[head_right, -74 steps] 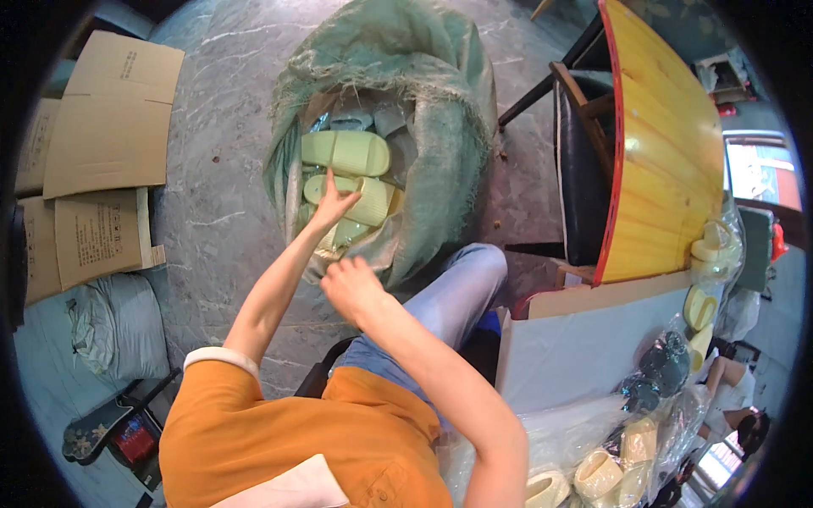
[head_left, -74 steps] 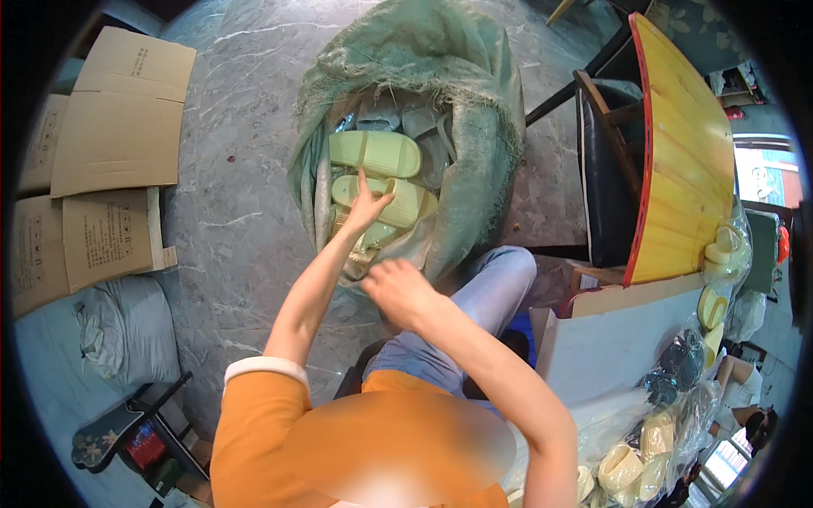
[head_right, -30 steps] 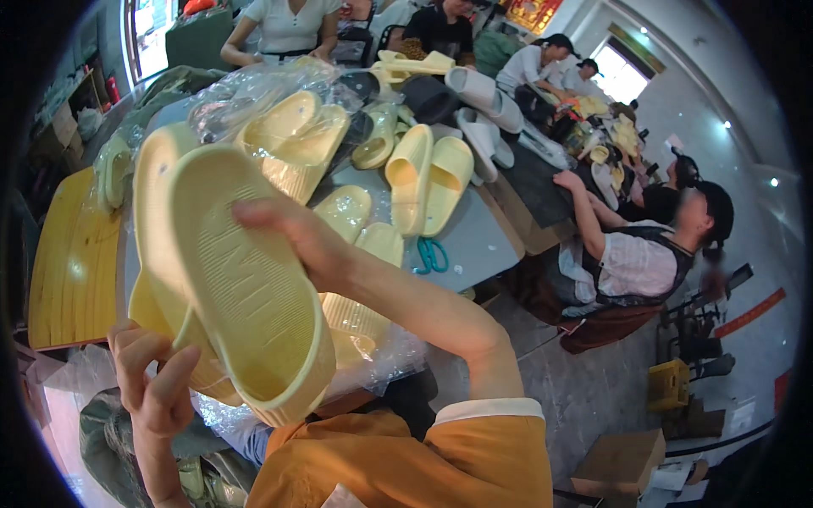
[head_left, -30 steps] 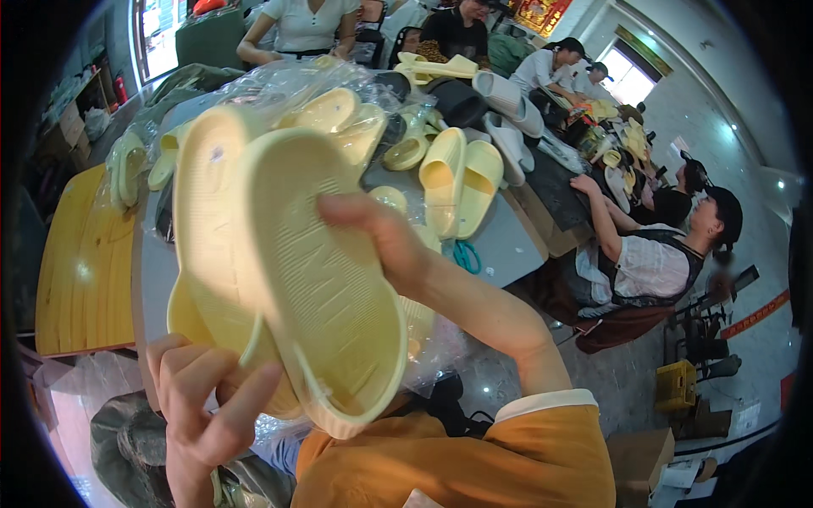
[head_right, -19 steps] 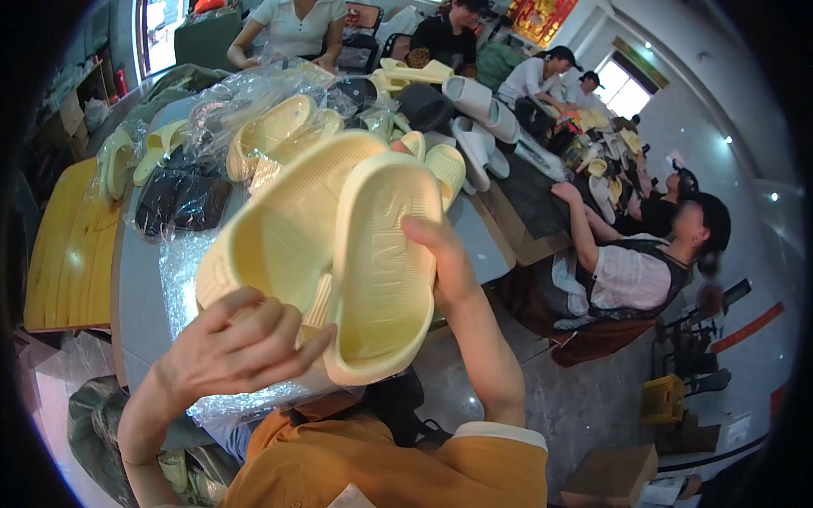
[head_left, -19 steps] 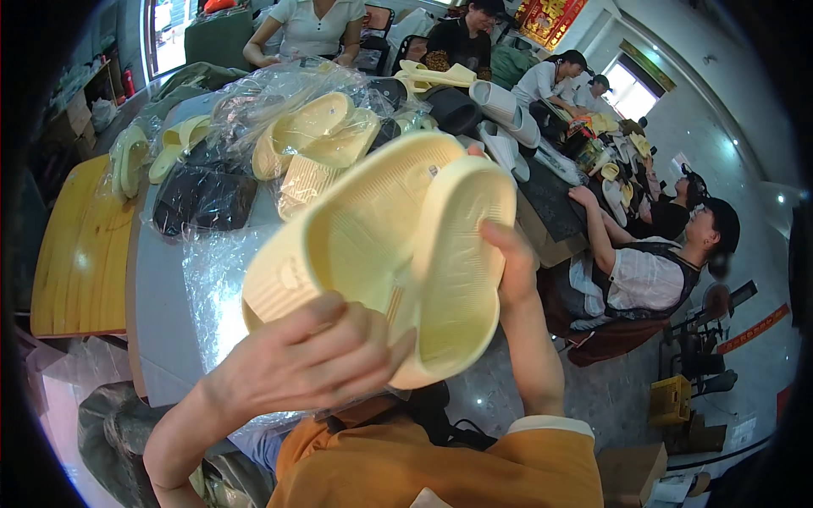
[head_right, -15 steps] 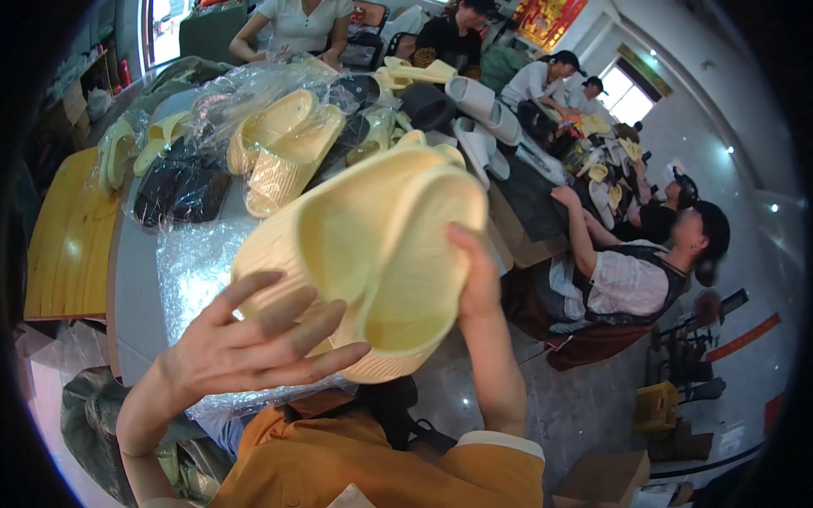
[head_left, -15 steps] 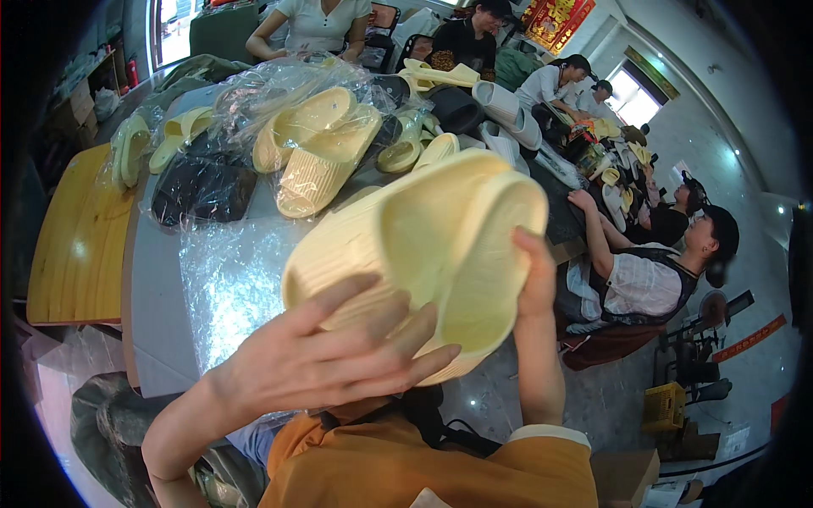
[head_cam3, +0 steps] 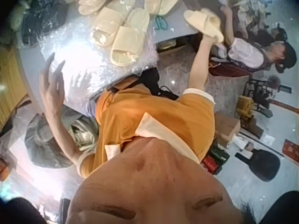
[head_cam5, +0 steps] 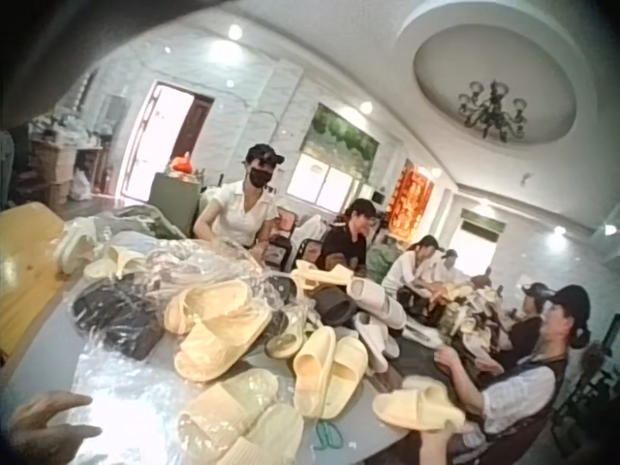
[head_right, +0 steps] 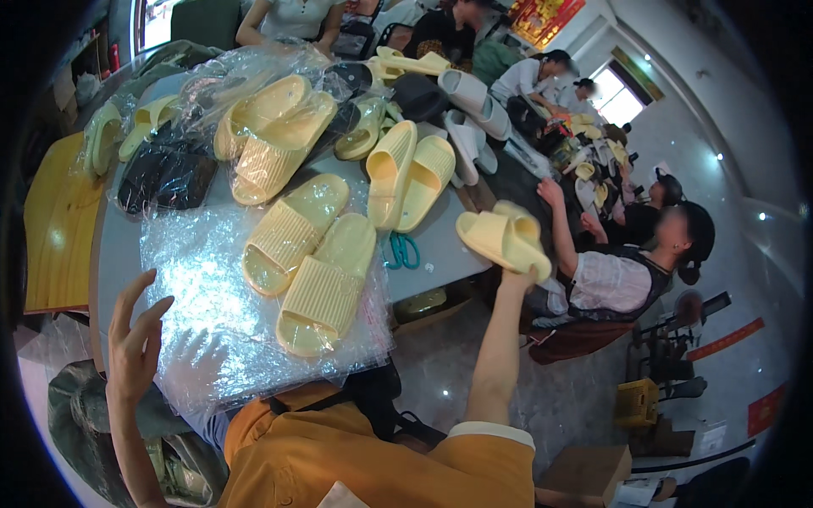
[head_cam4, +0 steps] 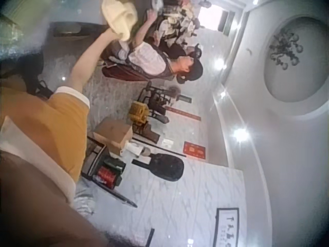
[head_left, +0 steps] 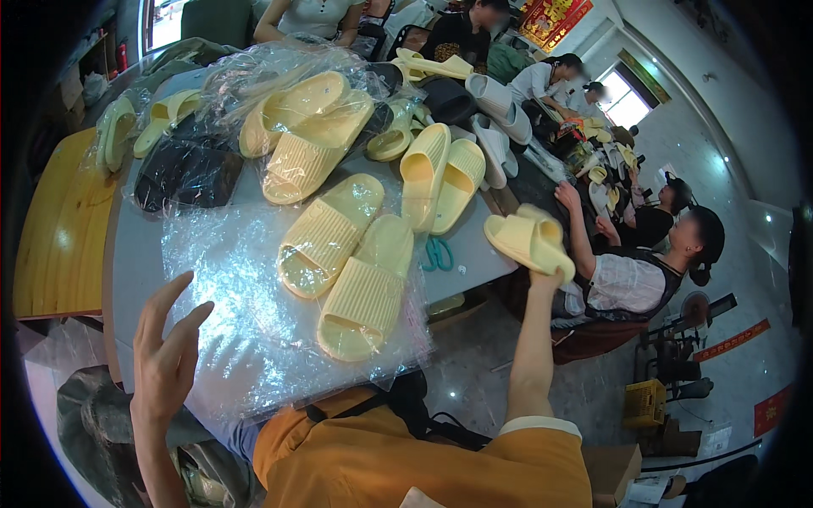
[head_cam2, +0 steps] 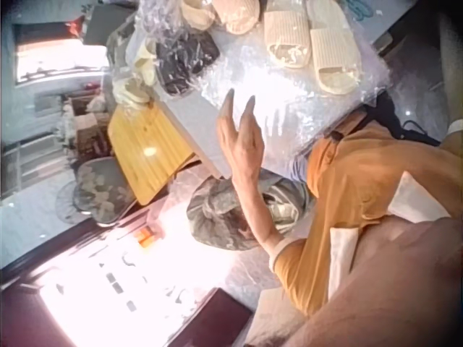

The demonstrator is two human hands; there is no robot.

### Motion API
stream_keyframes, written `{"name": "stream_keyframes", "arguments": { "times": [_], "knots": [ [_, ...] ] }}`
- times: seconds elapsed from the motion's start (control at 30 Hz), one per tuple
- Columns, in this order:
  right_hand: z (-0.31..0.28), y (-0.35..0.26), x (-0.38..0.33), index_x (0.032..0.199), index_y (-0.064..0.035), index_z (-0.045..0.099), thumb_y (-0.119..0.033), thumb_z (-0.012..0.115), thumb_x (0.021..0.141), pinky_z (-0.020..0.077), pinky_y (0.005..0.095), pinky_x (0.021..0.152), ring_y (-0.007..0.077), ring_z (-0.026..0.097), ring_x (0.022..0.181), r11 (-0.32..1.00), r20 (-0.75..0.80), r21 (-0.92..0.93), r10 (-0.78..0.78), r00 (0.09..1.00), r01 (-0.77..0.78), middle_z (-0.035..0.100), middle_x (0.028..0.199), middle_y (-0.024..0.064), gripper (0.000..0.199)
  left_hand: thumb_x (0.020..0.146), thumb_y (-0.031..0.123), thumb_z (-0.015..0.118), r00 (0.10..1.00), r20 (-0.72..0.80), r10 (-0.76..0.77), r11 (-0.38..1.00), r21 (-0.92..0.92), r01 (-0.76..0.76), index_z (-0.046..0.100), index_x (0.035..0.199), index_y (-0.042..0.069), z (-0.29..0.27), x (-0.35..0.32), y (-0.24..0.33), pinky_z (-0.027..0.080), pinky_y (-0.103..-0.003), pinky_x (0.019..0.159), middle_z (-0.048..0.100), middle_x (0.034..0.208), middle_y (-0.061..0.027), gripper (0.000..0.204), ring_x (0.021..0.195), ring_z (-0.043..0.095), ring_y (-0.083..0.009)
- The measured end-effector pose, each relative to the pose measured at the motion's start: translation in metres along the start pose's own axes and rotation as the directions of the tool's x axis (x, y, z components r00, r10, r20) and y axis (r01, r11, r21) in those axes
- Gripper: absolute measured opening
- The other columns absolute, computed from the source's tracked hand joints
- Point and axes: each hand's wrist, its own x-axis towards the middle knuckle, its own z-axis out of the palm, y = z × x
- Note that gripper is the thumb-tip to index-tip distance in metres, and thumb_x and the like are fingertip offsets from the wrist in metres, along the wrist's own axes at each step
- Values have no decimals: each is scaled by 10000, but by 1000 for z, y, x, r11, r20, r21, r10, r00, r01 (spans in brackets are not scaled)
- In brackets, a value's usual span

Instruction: The person packages pairs of slippers into plastic bags by hand, taking slippers from a sack and the table.

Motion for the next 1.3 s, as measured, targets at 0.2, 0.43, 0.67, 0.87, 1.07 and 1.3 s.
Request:
{"name": "stream_keyframes", "arguments": {
  "times": [0.2, 0.43, 0.67, 0.87, 1.07, 1.3],
  "knots": [
    [-23, 46, -43, 1249, -107, 565, -288, 672, 840, 563, 389, 730, 244, 623, 964, 839, -392, -540, -179, 902, -68, 638, 1050, 109, 460, 812, -103, 617, 989, 48, -139, 990, 14, 138, 719, 1074, 27, -12, -34, -9, 508, -456, 975, 582, 1364, -172, 310, 1220, 598, -346],
    [3, -1, -42, 1293, -76, 550, -239, 611, 909, 627, 454, 865, 341, 622, 1122, 812, -136, -538, 183, 974, -228, 595, 1256, 168, 422, 804, -128, 596, 967, 15, -253, 966, -39, 254, 717, 1094, 29, -12, -51, -13, 522, -429, 963, 583, 1375, -157, 351, 1218, 605, -323],
    [33, 43, -2, 1203, 29, 559, -221, 670, 904, 638, 459, 804, 362, 661, 1006, 952, 8, -282, -122, 993, 119, 600, 1212, 209, 405, 856, -161, 531, 952, -3, -305, 952, -27, 305, 690, 1156, 13, -30, -65, -24, 494, -423, 988, 565, 1391, -167, 381, 1209, 605, -314],
    [11, 122, 15, 1118, 23, 644, -149, 675, 924, 604, 465, 881, 345, 680, 894, 49, 828, -511, 294, 477, 858, 705, 1015, 177, 261, 823, -124, 573, 900, -117, -420, 906, 12, 424, 693, 1145, 18, -48, -111, -35, 510, -414, 953, 570, 1372, -182, 371, 1153, 628, -318],
    [83, 36, 107, 1369, 4, 524, -353, 678, 928, 492, 469, 1046, 346, 566, 1210, 607, 181, -752, 565, 805, -257, 597, 1279, 227, 588, 922, -27, 556, 625, -434, -649, 750, -228, 621, 707, 1134, 35, -42, -224, -120, 489, -354, 999, 587, 1349, -119, 267, 1243, 577, -260],
    [187, 131, -131, 1324, 19, 559, -334, 617, 977, 511, 427, 928, 293, 600, 1107, 403, 479, -844, 274, 834, 353, 616, 1249, 183, 499, 905, 60, 564, -120, -525, -843, 122, -403, 907, 709, 1124, 25, 8, -436, -133, 530, -372, 924, 666, 1193, -168, 266, 1052, 683, -285]
  ]
}}
